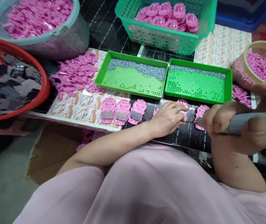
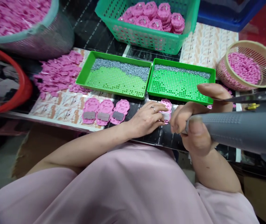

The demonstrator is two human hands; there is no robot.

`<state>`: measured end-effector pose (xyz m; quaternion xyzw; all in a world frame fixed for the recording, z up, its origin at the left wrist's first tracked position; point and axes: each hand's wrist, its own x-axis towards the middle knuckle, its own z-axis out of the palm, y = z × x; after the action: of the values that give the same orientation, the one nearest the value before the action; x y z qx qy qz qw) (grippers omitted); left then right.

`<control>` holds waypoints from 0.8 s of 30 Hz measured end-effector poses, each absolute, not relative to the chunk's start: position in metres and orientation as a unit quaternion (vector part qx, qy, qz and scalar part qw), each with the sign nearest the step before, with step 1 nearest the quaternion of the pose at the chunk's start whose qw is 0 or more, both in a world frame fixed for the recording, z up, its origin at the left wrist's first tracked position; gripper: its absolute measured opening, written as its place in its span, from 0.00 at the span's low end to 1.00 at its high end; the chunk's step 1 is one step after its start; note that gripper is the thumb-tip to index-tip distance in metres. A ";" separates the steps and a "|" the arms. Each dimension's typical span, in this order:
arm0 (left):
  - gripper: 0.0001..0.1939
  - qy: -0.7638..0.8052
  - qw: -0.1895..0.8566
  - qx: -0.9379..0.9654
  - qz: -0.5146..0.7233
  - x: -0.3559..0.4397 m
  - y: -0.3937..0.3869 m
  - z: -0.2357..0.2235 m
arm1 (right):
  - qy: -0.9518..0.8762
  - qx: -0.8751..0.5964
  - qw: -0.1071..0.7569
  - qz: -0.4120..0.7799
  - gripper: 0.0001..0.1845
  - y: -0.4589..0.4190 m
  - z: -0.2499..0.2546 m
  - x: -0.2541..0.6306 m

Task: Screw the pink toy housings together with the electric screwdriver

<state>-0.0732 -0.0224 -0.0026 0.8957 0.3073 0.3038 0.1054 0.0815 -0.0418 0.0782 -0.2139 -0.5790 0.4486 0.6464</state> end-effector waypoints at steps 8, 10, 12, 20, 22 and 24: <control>0.11 0.344 0.117 0.894 0.263 -0.081 -0.025 0.002 | -0.600 -0.226 0.639 0.425 0.06 -0.034 0.072 0.069; 0.18 0.359 0.112 0.898 0.228 -0.084 -0.025 0.004 | -0.595 -0.252 0.646 0.407 0.05 -0.029 0.067 0.065; 0.23 0.363 0.107 0.906 0.191 -0.086 -0.024 0.004 | -0.583 -0.265 0.658 0.396 0.02 -0.025 0.063 0.062; 0.22 0.355 0.111 0.919 0.129 -0.077 -0.019 -0.003 | -0.614 -0.239 0.636 0.401 0.04 -0.019 0.055 0.064; 0.21 0.358 0.109 0.920 0.119 -0.075 -0.018 -0.006 | -0.614 -0.242 0.625 0.417 0.03 -0.017 0.051 0.067; 0.21 0.360 0.106 0.920 0.115 -0.074 -0.018 -0.008 | -0.614 -0.240 0.620 0.426 0.11 -0.016 0.046 0.070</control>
<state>-0.0736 -0.0178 -0.0077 0.9199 0.3596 0.1151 0.1057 0.0696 -0.0160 0.0459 -0.2401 -0.6135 0.4264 0.6198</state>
